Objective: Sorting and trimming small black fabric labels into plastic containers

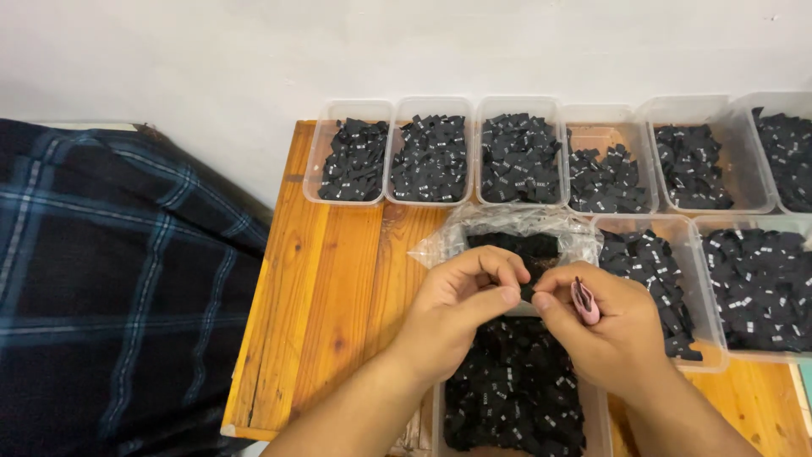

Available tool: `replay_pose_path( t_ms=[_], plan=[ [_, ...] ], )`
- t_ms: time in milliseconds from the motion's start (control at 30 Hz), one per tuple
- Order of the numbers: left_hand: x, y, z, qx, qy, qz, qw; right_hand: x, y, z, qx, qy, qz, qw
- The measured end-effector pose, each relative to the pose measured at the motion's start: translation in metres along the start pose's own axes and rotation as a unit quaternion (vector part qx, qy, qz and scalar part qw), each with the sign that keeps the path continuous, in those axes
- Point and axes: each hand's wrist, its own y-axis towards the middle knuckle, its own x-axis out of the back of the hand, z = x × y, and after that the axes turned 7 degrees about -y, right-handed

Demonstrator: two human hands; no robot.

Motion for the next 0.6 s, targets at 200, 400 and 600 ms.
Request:
replay_pose_path(
  t_ms=[200,400,600],
  plan=[
    [0.001,0.000,0.012,-0.032,0.031,-0.008,0.999,-0.005,-0.002,-0.004,-0.084,0.123,-0.021,0.989],
    [-0.001,-0.001,0.017,-0.071,0.018,-0.031,0.997,-0.007,-0.001,0.001,-0.083,0.133,0.004,0.988],
    [-0.004,-0.004,0.003,-0.089,0.047,-0.054,0.994,0.003,-0.003,-0.010,0.005,0.026,0.054,0.998]
  ],
)
